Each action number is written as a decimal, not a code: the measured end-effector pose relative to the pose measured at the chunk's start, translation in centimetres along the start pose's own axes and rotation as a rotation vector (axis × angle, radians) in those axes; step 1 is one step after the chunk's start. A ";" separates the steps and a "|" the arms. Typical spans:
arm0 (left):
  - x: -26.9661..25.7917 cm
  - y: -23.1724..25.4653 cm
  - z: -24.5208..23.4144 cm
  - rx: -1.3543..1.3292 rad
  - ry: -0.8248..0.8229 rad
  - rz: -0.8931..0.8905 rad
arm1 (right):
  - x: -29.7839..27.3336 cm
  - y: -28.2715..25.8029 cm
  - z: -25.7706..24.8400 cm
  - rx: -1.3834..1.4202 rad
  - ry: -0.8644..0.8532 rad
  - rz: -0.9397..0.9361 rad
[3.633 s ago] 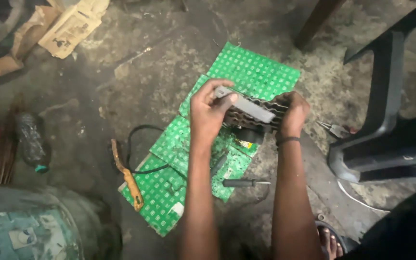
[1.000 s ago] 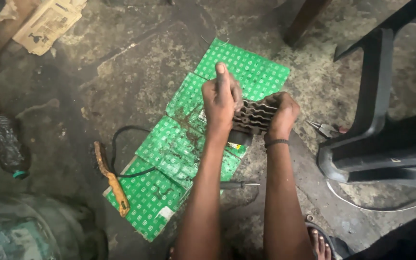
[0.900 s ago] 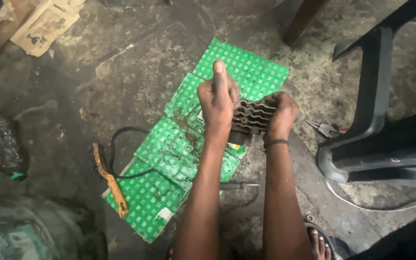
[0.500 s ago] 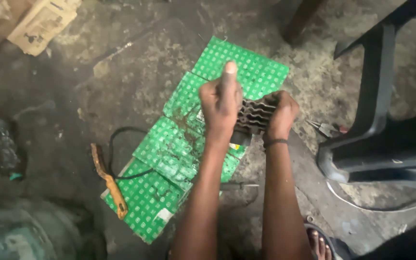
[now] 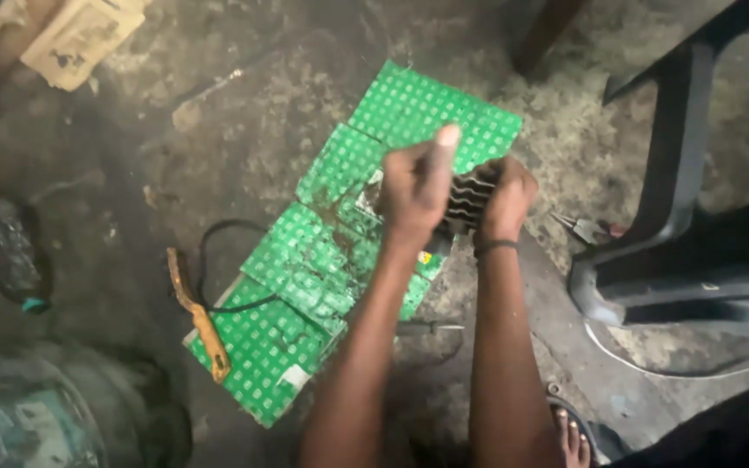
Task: Cleaning and repairing a motorcycle engine cylinder block by scraping the gasket surface and inspecting the part.
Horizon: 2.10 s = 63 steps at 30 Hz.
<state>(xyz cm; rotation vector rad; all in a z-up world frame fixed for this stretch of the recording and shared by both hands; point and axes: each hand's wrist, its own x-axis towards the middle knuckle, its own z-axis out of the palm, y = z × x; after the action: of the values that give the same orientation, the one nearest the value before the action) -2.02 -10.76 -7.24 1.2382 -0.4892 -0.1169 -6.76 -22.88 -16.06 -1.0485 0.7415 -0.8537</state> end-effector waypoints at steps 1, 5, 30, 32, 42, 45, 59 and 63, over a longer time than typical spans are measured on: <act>0.1 0.0 0.5 -0.003 -0.005 0.007 | -0.1 -0.4 0.1 0.004 0.000 -0.008; 0.0 1.9 0.3 -0.047 -0.029 0.076 | -1.1 -1.1 0.1 -0.005 0.000 0.088; -1.2 2.5 -2.5 -0.282 0.093 0.062 | -0.3 2.2 -1.4 -0.018 -0.003 -0.089; -1.1 1.5 -1.5 -0.242 0.058 0.056 | 0.9 2.2 -1.8 -0.148 -0.001 -0.194; -1.5 2.7 -0.6 -0.278 -0.033 -0.017 | -0.8 1.7 -1.7 -0.027 -0.008 -0.112; -1.0 -2.1 -0.5 0.053 -0.065 0.134 | -1.0 -0.1 0.1 0.018 0.028 0.012; -3.6 -0.2 -0.1 -0.199 0.095 0.026 | 0.5 1.5 -1.0 -0.007 0.029 -0.089; -2.2 3.5 -1.1 -0.321 0.146 0.008 | 0.7 1.9 -0.5 -0.007 0.011 -0.072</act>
<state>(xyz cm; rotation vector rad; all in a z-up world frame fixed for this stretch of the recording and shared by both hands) -4.08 -7.85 -4.92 0.9227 -0.3335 -0.0930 -6.36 -23.21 -18.09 -1.0825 0.7200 -0.9197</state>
